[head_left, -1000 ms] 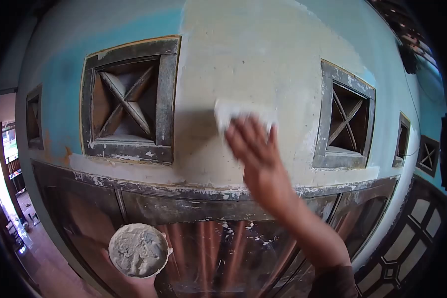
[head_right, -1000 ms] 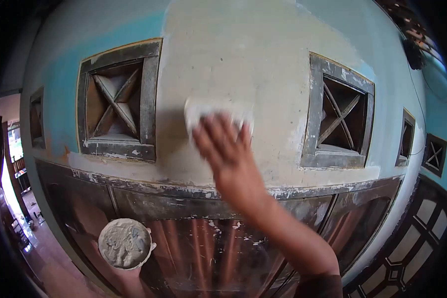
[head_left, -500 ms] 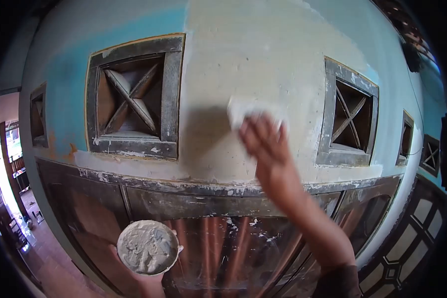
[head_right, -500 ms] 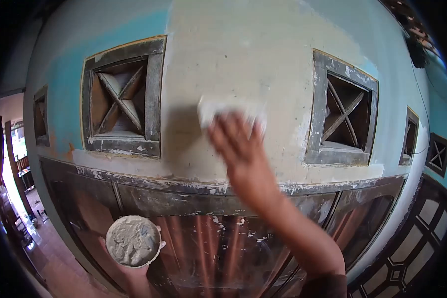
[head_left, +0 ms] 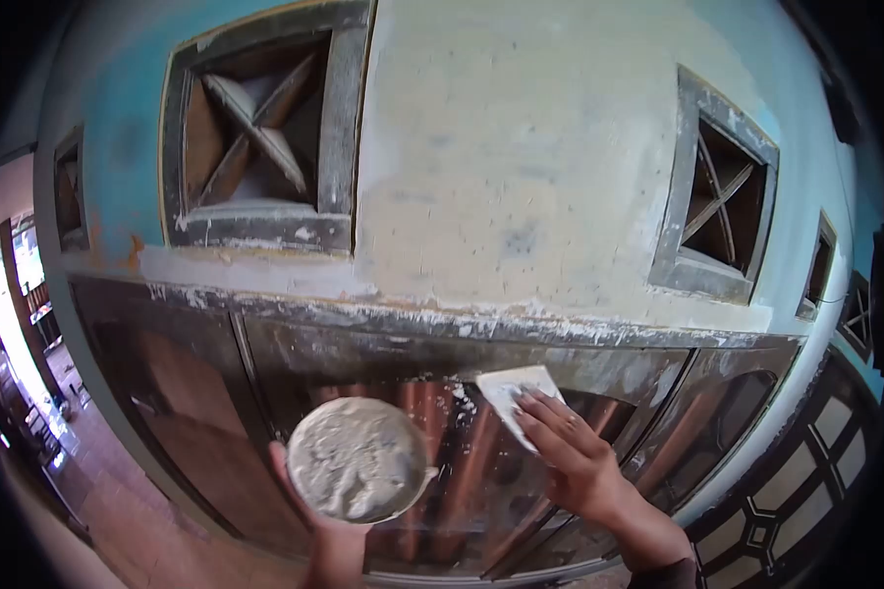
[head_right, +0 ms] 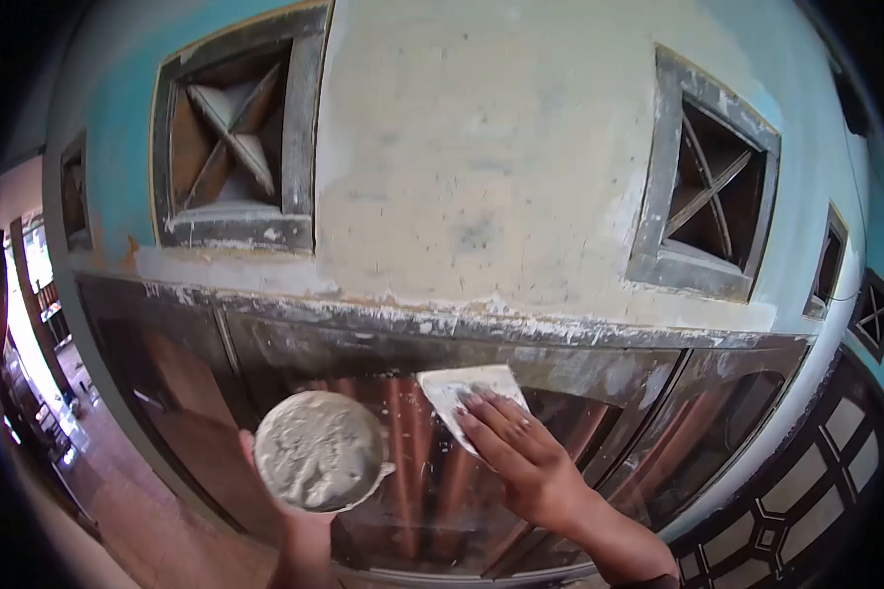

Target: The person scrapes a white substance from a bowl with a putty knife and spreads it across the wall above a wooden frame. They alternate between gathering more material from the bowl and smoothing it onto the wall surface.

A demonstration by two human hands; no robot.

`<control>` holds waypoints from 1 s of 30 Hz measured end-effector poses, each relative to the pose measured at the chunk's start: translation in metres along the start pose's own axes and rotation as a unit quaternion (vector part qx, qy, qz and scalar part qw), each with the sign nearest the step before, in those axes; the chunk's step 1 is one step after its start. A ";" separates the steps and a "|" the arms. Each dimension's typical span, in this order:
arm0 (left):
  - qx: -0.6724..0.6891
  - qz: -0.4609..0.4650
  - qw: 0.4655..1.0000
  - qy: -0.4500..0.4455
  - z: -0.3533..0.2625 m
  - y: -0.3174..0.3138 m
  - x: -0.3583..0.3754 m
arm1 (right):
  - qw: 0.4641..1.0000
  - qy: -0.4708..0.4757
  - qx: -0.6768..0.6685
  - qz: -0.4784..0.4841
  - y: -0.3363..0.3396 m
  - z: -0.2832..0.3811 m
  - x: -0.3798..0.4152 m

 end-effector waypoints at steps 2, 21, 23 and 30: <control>0.025 -0.001 0.998 0.052 0.028 -0.003 0.007 | 0.982 -0.030 -0.180 -0.055 0.016 0.005 0.017; 0.159 0.046 0.972 0.169 0.182 -0.034 0.046 | 0.987 -0.062 -0.124 0.080 0.049 -0.004 0.049; 0.107 0.032 0.973 0.201 0.188 -0.033 0.047 | 0.988 -0.015 -0.125 0.094 0.045 -0.002 0.052; 0.172 0.024 0.957 0.231 0.197 -0.035 0.037 | 0.989 0.023 -0.082 0.123 0.034 -0.011 0.063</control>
Point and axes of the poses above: each hand's wrist, its own x-axis away from the middle knuckle, its own y-axis out of the back of the hand, z = x × y, the point moved 6 cm from there along -x, towards the middle knuckle, and after that the axes turned 5 degrees about -x, right-handed, at the moved point
